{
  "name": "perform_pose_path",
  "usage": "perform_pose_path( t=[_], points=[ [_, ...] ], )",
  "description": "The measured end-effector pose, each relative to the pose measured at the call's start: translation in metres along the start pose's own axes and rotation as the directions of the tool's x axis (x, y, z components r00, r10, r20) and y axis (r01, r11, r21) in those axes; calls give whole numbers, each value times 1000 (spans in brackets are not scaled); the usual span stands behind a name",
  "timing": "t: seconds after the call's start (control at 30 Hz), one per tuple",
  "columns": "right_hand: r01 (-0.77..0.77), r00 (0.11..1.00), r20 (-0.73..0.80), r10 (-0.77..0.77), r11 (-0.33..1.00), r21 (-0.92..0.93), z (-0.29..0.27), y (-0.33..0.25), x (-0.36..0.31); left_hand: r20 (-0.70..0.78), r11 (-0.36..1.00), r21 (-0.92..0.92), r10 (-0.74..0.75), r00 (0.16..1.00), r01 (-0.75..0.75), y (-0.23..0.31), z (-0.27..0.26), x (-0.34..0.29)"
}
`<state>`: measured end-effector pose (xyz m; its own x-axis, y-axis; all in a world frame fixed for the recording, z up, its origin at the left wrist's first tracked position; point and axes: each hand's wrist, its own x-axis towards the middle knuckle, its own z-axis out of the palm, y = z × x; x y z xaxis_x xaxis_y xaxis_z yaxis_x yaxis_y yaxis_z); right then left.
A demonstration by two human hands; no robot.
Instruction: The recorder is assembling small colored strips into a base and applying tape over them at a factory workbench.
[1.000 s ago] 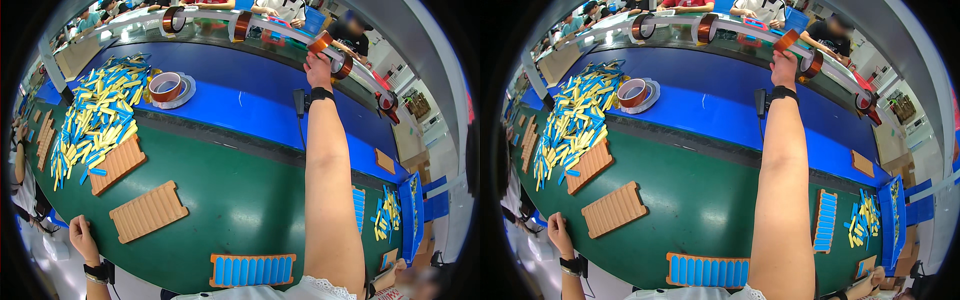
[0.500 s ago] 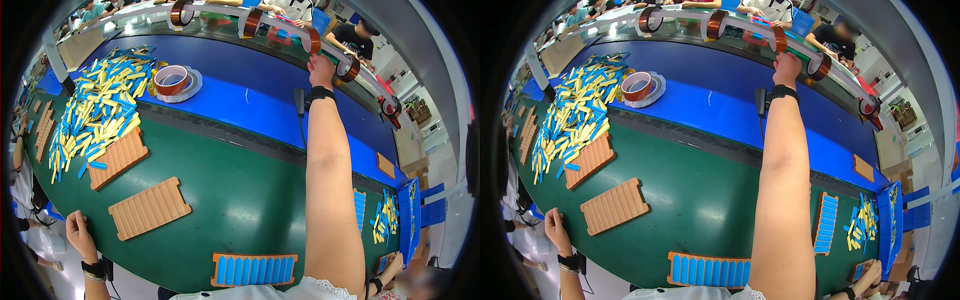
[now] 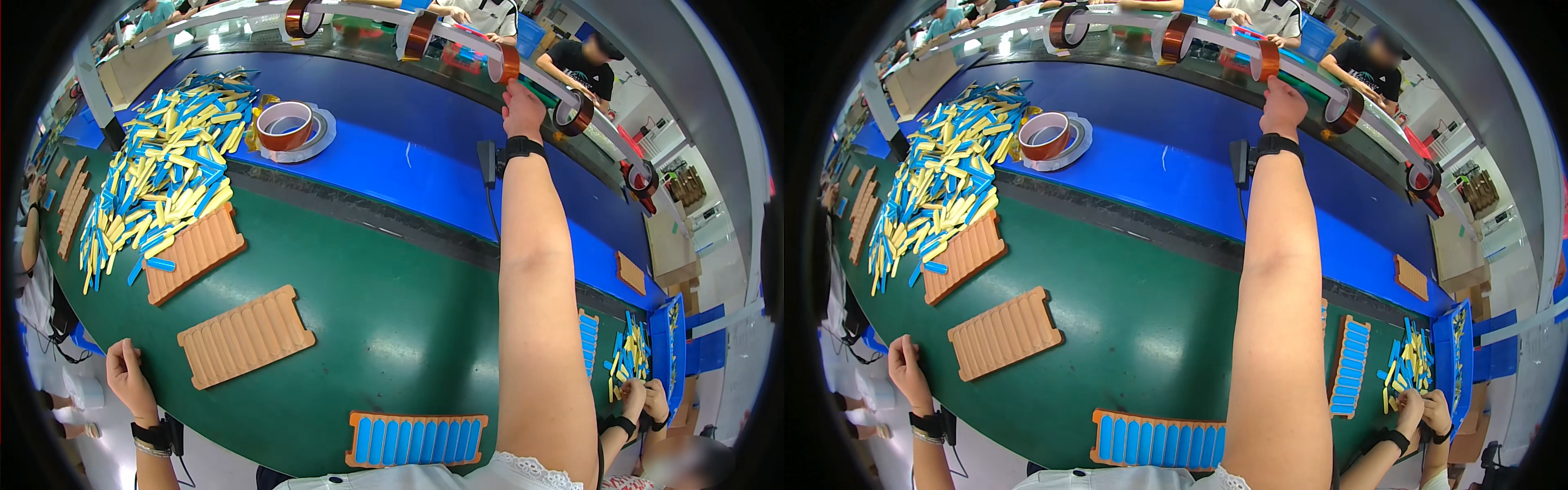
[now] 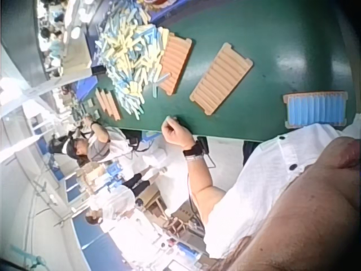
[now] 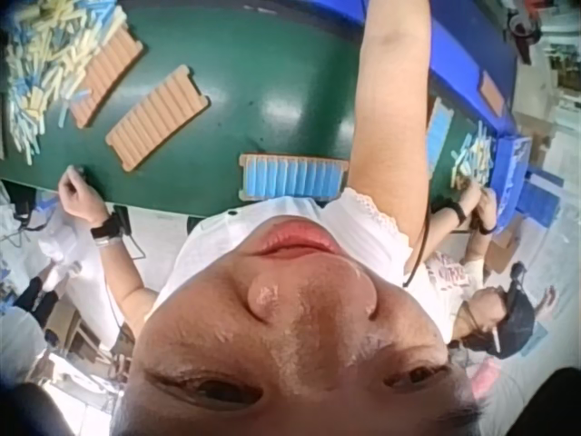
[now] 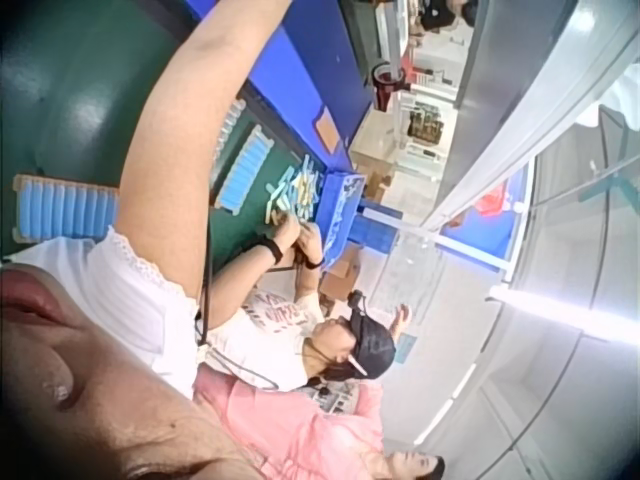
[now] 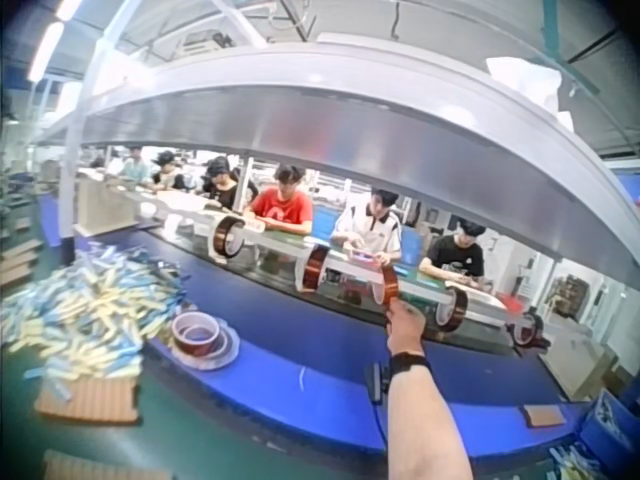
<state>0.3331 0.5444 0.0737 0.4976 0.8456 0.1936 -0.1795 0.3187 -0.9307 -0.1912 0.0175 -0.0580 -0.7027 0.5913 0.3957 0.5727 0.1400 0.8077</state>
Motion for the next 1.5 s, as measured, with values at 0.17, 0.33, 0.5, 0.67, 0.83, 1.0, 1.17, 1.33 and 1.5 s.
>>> perform_pose_path(
  t=[0.17,0.33,0.5,0.67,0.83,1.0,1.17,1.33,1.5],
  points=[
    [25,1000,15,-23,988,-150,5,-9,-3,12,1000,-18,-7,1000,8,-2,-1,-3],
    [-66,974,205,93,989,-134,-16,-29,-55,-12,997,-72,-21,1000,20,-4,1,-4],
    [-177,971,191,144,970,169,-44,-68,-126,-1,987,-160,-12,1000,12,-2,2,2],
    [-179,975,154,161,977,116,-58,-91,-132,66,975,-216,76,995,-60,9,18,6],
    [-218,955,217,203,975,46,-72,-71,-126,98,955,-295,8,995,21,41,14,6],
    [-235,965,141,219,966,110,-59,-64,-142,169,901,-239,405,899,-361,171,8,33],
    [-281,954,139,267,956,88,-59,-78,-141,328,444,-404,886,327,-799,313,136,53],
    [-355,929,123,349,934,33,-62,-82,-136,113,196,-239,978,173,-951,375,285,37],
    [-346,920,211,331,937,39,-68,-85,-128,161,207,-164,970,181,-964,410,350,6]
  ],
)
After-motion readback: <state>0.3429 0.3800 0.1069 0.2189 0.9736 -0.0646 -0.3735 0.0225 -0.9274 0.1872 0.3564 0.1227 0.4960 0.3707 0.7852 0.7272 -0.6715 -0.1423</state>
